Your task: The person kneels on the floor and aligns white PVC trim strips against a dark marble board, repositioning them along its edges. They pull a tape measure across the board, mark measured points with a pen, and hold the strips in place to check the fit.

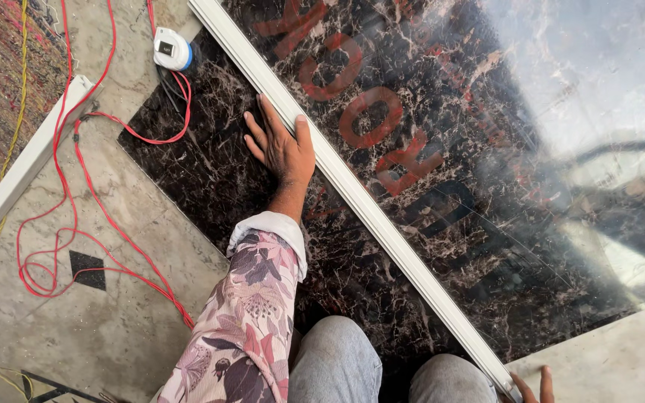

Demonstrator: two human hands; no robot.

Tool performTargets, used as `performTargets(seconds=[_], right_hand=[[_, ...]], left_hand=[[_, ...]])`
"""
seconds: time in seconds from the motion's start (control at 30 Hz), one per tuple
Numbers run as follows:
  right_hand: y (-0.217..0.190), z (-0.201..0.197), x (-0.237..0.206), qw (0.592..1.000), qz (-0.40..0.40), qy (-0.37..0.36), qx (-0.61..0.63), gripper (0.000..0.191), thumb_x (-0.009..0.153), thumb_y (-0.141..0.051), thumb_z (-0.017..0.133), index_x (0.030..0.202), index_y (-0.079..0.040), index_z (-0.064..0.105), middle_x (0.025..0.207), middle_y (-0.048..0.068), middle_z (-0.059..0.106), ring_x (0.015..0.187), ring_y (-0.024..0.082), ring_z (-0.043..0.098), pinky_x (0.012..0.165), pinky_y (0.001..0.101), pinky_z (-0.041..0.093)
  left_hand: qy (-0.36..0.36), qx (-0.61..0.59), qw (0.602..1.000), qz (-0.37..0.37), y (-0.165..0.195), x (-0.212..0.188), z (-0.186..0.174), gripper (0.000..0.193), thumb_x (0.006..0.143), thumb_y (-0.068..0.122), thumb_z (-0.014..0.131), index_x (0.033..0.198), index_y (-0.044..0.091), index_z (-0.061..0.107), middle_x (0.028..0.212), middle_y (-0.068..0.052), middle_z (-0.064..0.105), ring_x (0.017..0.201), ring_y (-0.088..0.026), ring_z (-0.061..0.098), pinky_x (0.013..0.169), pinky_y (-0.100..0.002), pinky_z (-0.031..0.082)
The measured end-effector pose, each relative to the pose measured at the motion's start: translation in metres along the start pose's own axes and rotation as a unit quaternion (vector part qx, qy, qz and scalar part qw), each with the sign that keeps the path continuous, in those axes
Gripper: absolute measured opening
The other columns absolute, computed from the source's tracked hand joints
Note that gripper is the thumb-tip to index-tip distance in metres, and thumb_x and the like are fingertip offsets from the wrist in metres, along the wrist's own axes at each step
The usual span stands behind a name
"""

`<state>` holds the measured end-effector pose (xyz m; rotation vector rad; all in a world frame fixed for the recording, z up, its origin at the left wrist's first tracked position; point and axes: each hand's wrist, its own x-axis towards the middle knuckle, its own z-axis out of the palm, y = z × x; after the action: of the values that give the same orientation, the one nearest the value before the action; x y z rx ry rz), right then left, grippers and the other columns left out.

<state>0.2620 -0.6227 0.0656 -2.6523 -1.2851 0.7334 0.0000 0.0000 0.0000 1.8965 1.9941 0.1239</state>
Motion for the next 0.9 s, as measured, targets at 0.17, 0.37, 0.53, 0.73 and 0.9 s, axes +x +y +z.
performTargets(seconds=[0.17, 0.37, 0.53, 0.73, 0.9], right_hand=[[-0.012, 0.005, -0.002, 0.999, 0.002, -0.004, 0.034, 0.057, 0.061, -0.019, 0.086, 0.116, -0.017, 0.072, 0.166, 0.034, 0.036, 0.151, 0.044, 0.044, 0.120, 0.0454, 0.043], [0.020, 0.016, 0.012, 0.997, 0.028, -0.065, 0.039, 0.059, 0.063, -0.021, 0.087, 0.119, -0.011, 0.070, 0.167, 0.037, 0.027, 0.155, 0.048, 0.033, 0.121, 0.0480, 0.038], [0.033, 0.022, 0.002, 0.994, 0.058, -0.086, 0.026, 0.057, 0.069, -0.019, 0.085, 0.123, -0.012, 0.069, 0.170, 0.034, 0.026, 0.157, 0.044, 0.035, 0.119, 0.0453, 0.043], [0.025, -0.018, -0.035, 0.965, 0.166, -0.195, -0.048, 0.056, 0.080, -0.035, 0.083, 0.132, -0.033, 0.064, 0.176, 0.013, 0.029, 0.106, 0.029, 0.074, 0.080, 0.0416, 0.063], [0.036, -0.039, -0.050, 0.979, 0.110, -0.172, 0.019, 0.057, 0.080, -0.028, 0.080, 0.134, -0.025, 0.061, 0.169, 0.019, 0.029, 0.088, 0.034, 0.074, 0.078, 0.0447, 0.061]], left_hand=[[-0.008, 0.006, 1.000, -0.006, -0.009, 0.006, 0.004, 0.079, 0.107, 0.052, 0.037, 0.166, 0.012, 0.003, 0.175, -0.009, 0.020, 0.161, -0.037, -0.003, 0.124, -0.061, -0.010], [-0.009, 0.029, 1.000, -0.001, 0.004, 0.004, 0.024, 0.079, 0.107, 0.053, 0.036, 0.166, 0.012, 0.002, 0.175, -0.009, 0.019, 0.160, -0.038, -0.005, 0.123, -0.061, -0.011], [-0.006, 0.026, 1.000, 0.003, 0.011, 0.000, 0.028, 0.079, 0.107, 0.053, 0.035, 0.166, 0.012, 0.002, 0.175, -0.011, 0.019, 0.159, -0.038, -0.006, 0.123, -0.061, -0.011], [0.031, 0.004, 1.000, -0.006, 0.013, -0.035, -0.007, 0.089, 0.106, 0.045, 0.060, 0.167, 0.014, 0.004, 0.173, -0.028, 0.004, 0.162, -0.035, -0.002, 0.126, -0.055, -0.010], [0.108, 0.034, 0.992, 0.060, -0.006, -0.044, 0.019, 0.095, 0.107, 0.030, 0.073, 0.168, 0.017, 0.002, 0.170, -0.032, 0.002, 0.161, -0.039, 0.013, 0.128, -0.059, -0.005]])
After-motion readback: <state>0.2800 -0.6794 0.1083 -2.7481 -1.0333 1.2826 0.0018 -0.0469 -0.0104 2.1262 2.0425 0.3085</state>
